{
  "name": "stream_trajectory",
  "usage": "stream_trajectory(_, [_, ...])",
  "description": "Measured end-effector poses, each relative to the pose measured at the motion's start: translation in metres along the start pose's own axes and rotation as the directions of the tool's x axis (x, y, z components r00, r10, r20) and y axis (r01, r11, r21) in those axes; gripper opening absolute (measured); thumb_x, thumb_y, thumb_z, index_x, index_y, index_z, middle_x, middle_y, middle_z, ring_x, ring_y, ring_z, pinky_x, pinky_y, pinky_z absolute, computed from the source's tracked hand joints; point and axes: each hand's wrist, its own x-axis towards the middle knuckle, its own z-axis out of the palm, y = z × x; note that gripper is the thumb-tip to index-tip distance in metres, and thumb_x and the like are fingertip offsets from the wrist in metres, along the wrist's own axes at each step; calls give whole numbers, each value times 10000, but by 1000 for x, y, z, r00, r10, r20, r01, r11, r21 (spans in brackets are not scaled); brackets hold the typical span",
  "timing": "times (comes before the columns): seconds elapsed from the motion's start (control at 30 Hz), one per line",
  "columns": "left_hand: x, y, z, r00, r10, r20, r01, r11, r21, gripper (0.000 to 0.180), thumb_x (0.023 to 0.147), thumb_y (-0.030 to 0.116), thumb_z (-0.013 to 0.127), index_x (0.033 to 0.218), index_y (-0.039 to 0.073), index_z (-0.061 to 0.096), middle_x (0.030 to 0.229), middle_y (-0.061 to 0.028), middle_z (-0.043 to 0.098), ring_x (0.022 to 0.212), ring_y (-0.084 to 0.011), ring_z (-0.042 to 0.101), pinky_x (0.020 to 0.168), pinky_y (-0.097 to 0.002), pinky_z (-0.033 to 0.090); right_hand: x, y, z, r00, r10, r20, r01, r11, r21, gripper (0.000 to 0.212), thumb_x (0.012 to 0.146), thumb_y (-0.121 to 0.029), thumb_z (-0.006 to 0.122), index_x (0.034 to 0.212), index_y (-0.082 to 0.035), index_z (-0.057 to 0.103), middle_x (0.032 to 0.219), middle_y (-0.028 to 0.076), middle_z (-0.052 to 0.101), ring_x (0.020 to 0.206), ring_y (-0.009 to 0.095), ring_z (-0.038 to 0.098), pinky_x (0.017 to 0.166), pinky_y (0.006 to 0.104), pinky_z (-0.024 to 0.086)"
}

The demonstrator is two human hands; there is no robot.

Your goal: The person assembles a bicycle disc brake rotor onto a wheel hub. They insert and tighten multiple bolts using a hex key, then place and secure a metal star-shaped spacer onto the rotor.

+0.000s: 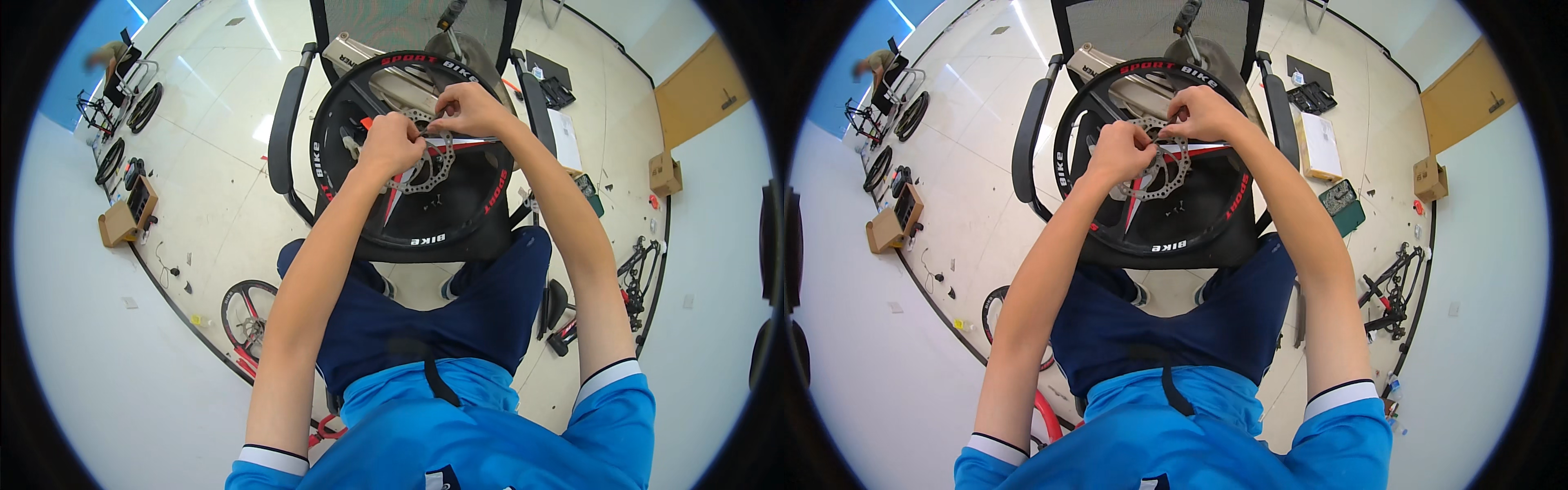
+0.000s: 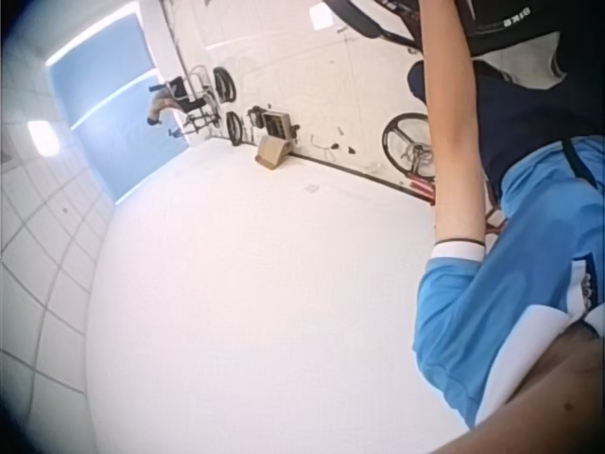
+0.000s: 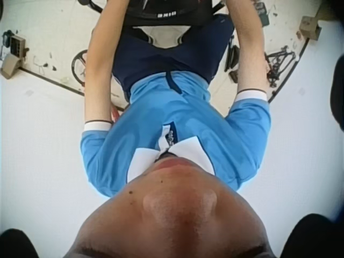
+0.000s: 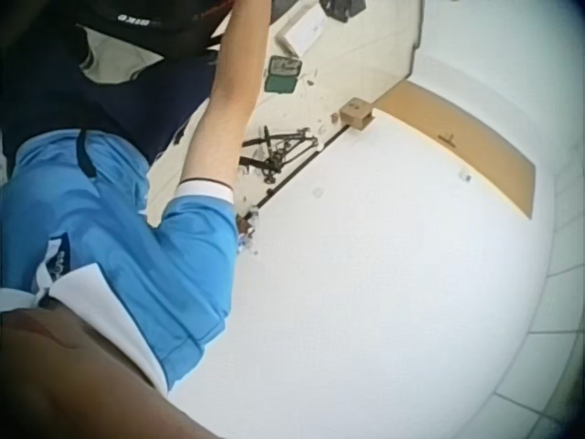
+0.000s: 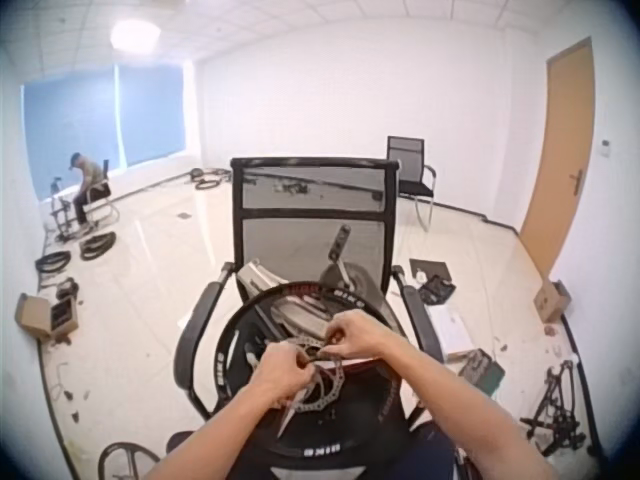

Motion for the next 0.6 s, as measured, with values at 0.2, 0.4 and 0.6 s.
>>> stream_trajectory(0.2, [-7, -2, 27, 991, 105, -80, -95, 989, 113, 190, 793, 132, 712, 850, -45, 753, 791, -210, 720, 774, -355, 713, 797, -407, 571, -17, 4, 7, 995, -71, -64, 71, 997, 5, 308, 750, -256, 874, 861, -5, 734, 780, 89, 623, 702, 216, 588, 649, 333, 480])
stream_trajectory(0.4, [-9, -12, 40, 966, 203, -158, -177, 970, 165, 194, 791, 147, 712, 838, -38, 746, 789, -214, 712, 770, -369, 698, 780, -437, 555, -23, 6, 11, 992, -52, -119, 58, 997, 46, 291, 747, -224, 877, 873, -7, 730, 775, 83, 617, 696, 213, 585, 652, 335, 483])
stream_trajectory(0.6, [-11, -11, 38, 983, 126, -135, -116, 990, 82, 190, 789, 147, 719, 854, -29, 748, 790, -214, 707, 818, -369, 682, 825, -448, 539, -20, 9, 13, 994, -51, -94, 55, 998, 40, 320, 748, -290, 868, 876, -25, 742, 787, 97, 636, 716, 245, 617, 665, 350, 496])
